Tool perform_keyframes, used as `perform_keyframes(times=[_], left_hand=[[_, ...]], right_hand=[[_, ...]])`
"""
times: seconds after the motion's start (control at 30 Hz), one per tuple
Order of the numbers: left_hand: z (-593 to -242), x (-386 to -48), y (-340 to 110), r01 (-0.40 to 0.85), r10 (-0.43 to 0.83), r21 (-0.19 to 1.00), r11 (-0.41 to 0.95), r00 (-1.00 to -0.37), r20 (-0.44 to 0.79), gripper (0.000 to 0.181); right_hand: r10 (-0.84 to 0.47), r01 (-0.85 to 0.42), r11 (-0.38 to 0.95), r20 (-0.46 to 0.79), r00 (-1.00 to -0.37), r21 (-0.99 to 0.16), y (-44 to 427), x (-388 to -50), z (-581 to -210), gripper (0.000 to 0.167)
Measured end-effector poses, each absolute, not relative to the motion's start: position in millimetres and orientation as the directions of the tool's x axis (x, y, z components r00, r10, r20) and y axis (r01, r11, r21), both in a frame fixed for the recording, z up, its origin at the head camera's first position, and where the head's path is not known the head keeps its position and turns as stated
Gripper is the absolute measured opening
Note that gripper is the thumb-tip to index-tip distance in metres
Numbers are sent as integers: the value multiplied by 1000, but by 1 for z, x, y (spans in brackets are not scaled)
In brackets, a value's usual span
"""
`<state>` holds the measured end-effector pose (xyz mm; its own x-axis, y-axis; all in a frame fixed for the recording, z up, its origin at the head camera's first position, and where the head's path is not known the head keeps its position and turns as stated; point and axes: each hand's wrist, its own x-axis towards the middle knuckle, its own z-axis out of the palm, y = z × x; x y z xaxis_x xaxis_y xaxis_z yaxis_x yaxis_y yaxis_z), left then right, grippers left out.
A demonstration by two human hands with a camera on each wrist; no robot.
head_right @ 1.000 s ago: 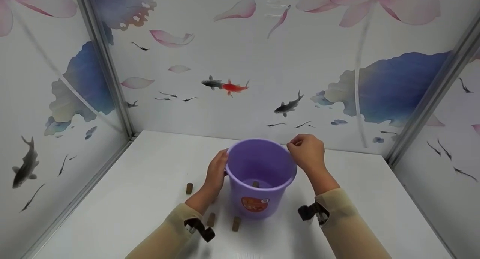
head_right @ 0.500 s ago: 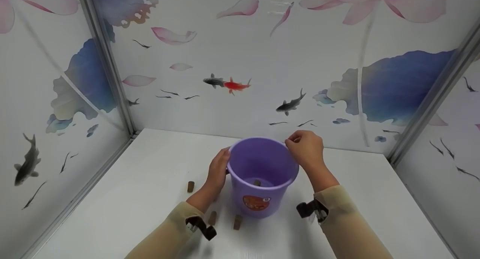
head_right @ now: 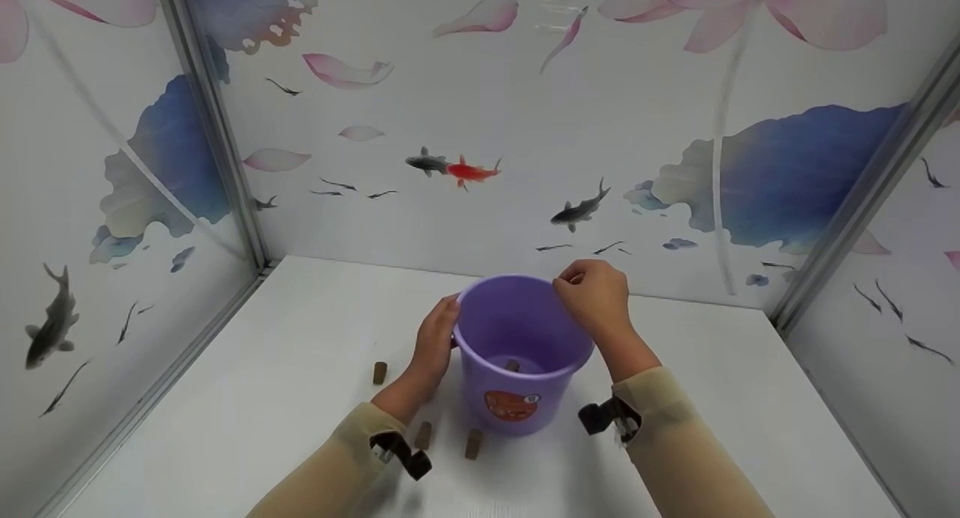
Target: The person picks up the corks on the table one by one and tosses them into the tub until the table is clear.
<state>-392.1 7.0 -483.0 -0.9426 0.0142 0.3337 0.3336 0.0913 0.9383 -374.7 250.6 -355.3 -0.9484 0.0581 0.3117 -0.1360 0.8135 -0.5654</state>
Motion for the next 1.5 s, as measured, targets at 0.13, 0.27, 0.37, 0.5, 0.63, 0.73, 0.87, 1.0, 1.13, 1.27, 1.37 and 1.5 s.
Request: perform_keyframes(times=[0.13, 0.27, 0.37, 0.5, 0.63, 0.73, 0.87, 1.0, 1.13, 1.27, 1.37, 1.5], left_hand=[[-481, -391, 7, 328, 16, 941, 80, -945, 328, 41], [-481, -390, 7, 328, 14, 942, 71, -945, 327, 40], [-481, -391, 6, 331, 13, 941, 75, -944, 331, 40], [-481, -391, 5, 330, 10, 941, 80, -944, 330, 40], [-482, -390, 3, 330, 8, 941, 79, -944, 330, 41], [-482, -391, 4, 331, 16, 941, 73, -944, 330, 41], [-483, -392, 4, 330, 16, 942, 59, -944, 330, 41], [-483, -392, 4, 330, 18, 942, 59, -944, 330, 41], [-484, -393, 5, 330, 20, 941, 73, -944, 330, 43], [-484, -393, 5, 339, 27, 938, 72, -941, 338, 43], [-484, -393, 5, 342, 32, 937, 68, -940, 341, 42], [-483, -392, 5, 342, 24, 936, 78, -940, 341, 42]], right_hand=[[33, -169, 808, 329, -944, -565, 249, -376, -356, 19], [15, -190, 799, 335, -942, -571, 245, -376, -357, 18], [12, -192, 795, 332, -943, -575, 241, -377, -358, 17], [3, -207, 791, 343, -940, -575, 234, -378, -359, 16], [-14, -227, 784, 350, -937, -578, 228, -378, -357, 16], [-10, -226, 778, 348, -938, -586, 225, -378, -358, 16], [-15, -229, 774, 345, -938, -590, 219, -378, -361, 15], [-23, -237, 772, 346, -938, -590, 213, -378, -364, 14], [-17, -234, 770, 348, -937, -593, 209, -377, -365, 14], [-14, -232, 775, 352, -936, -587, 209, -376, -364, 14], [-13, -230, 779, 352, -936, -584, 210, -376, -364, 15], [-13, -230, 784, 356, -934, -576, 211, -375, -364, 15]])
